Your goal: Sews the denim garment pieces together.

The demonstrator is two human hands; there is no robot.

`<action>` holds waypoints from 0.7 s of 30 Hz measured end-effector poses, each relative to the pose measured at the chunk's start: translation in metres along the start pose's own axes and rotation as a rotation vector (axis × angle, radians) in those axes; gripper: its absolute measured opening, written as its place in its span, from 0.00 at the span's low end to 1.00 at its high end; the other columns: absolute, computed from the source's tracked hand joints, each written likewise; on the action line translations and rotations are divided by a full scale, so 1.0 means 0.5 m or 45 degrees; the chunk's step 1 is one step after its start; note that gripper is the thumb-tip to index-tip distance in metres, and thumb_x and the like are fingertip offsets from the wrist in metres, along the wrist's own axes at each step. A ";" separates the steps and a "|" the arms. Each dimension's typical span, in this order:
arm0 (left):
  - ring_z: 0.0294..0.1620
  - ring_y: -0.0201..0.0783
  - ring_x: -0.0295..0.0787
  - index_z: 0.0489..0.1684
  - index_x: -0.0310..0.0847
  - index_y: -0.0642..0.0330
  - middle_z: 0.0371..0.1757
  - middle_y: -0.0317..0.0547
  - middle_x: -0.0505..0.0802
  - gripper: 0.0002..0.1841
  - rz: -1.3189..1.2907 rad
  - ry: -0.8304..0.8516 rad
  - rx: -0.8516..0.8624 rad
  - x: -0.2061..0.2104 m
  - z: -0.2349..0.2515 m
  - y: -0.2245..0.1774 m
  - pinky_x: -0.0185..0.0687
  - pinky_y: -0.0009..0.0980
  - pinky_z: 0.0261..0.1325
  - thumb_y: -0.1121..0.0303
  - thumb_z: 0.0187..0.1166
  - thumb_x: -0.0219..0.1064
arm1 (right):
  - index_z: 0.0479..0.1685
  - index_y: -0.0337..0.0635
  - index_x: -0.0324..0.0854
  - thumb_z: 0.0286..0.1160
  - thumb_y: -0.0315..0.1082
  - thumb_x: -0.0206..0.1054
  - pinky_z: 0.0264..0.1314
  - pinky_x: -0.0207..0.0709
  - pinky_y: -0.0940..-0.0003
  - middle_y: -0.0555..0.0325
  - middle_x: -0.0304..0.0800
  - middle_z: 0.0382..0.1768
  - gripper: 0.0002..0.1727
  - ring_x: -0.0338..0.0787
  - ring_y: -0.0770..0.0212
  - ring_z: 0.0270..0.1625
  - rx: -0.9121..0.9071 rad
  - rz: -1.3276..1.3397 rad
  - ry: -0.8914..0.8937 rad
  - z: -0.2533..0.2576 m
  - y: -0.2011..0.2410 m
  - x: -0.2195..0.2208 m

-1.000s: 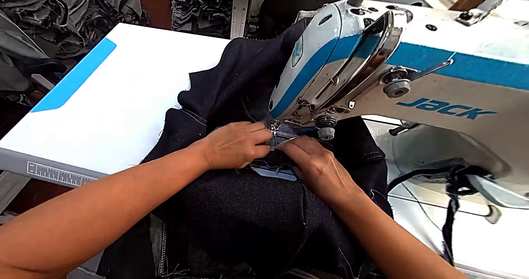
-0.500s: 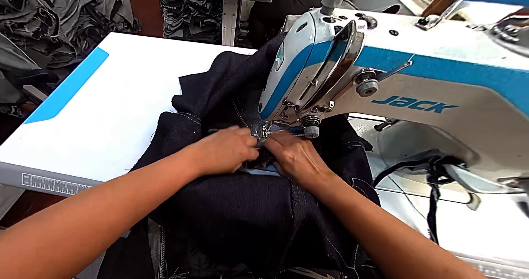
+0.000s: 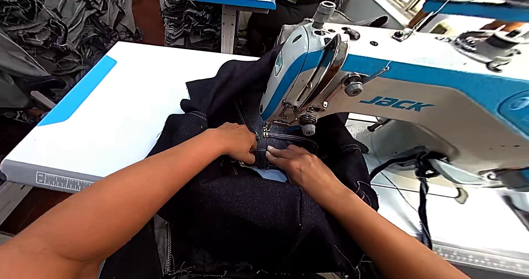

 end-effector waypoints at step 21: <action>0.80 0.56 0.80 0.78 0.75 0.72 0.78 0.64 0.83 0.22 0.178 -0.630 0.191 0.092 -0.054 -0.056 0.70 0.52 0.82 0.80 0.85 0.55 | 0.52 0.39 0.95 0.64 0.11 0.65 0.62 0.85 0.51 0.47 0.97 0.53 0.22 0.95 0.43 0.56 0.062 0.131 -0.046 -0.011 -0.018 -0.007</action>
Point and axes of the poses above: each hand's wrist, its own z-axis towards the middle knuckle, its own x-axis out of the palm, y = z × x, the point moved 6 cm from there along z, towards the middle knuckle
